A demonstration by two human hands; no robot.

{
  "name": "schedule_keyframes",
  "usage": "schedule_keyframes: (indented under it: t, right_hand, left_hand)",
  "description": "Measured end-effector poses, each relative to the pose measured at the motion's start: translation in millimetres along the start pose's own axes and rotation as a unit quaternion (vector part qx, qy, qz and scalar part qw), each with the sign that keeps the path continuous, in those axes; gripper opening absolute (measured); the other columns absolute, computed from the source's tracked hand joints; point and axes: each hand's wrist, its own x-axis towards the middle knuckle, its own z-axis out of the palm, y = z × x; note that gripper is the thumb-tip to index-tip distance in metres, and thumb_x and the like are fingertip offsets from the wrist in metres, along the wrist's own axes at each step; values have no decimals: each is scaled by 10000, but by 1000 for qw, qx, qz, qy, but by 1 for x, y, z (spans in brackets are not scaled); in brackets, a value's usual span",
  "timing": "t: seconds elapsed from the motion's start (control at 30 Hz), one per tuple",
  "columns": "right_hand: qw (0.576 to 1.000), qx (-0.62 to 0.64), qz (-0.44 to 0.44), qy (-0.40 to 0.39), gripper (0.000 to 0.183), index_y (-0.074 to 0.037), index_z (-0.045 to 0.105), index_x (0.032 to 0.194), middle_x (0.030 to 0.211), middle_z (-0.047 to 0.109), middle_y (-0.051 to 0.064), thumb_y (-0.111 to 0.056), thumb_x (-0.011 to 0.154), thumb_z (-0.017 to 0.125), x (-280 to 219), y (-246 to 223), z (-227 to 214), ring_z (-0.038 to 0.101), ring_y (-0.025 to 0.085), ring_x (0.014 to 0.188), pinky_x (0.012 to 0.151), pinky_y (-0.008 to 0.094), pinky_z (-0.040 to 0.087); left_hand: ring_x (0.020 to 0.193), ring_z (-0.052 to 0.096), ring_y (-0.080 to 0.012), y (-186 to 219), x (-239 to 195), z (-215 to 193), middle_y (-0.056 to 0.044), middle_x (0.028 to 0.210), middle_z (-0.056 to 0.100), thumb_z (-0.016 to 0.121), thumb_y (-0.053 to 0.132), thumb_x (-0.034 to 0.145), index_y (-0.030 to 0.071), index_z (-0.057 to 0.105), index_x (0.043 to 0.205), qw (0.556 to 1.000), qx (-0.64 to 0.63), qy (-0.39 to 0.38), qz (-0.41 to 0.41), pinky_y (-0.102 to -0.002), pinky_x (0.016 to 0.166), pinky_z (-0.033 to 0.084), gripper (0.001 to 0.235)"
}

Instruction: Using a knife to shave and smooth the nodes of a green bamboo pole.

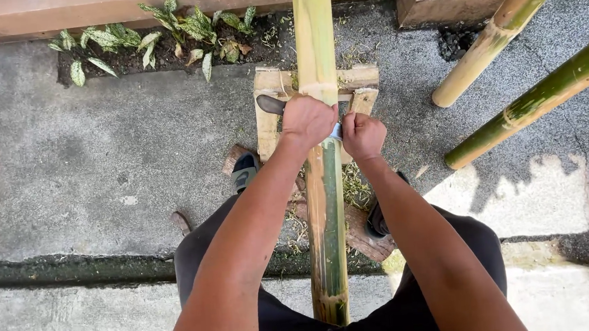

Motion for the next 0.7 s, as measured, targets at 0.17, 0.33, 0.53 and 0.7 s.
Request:
schedule_keyframes:
  t: [0.17, 0.33, 0.53, 0.7]
  right_hand:
    - [999, 32, 25, 14, 448, -74, 597, 592, 575, 584, 174, -243, 1008, 603, -7, 1, 6, 584, 380, 502, 494, 470, 450]
    - [999, 21, 27, 22, 437, -70, 601, 601, 592, 594, 177, -239, 1004, 609, -9, 5, 9, 590, 379, 514, 506, 471, 451]
    - [999, 40, 33, 0, 442, -69, 601, 594, 587, 590, 179, -245, 1000, 599, -13, 4, 5, 584, 372, 498, 505, 461, 455]
    - [1000, 4, 28, 10, 399, -74, 649, 624, 570, 589, 180, -244, 982, 600, -17, 6, 6, 599, 375, 505, 507, 458, 463]
  left_hand:
    - [623, 719, -299, 2, -1, 4, -85, 654, 726, 501, 384, 1019, 164, 742, 636, 999, 9, 12, 30, -446, 633, 550, 503]
    - [626, 716, -297, 2, -2, 7, -74, 660, 725, 504, 366, 1020, 160, 748, 654, 998, 34, 16, 54, -444, 640, 545, 486]
    - [613, 712, -274, 7, -9, -5, -60, 646, 720, 488, 351, 1041, 167, 738, 652, 998, 39, -28, 35, -432, 613, 536, 497]
    - [607, 711, -260, 6, -14, 4, -34, 628, 716, 498, 312, 1019, 187, 734, 633, 996, 52, 12, 68, -426, 623, 536, 469]
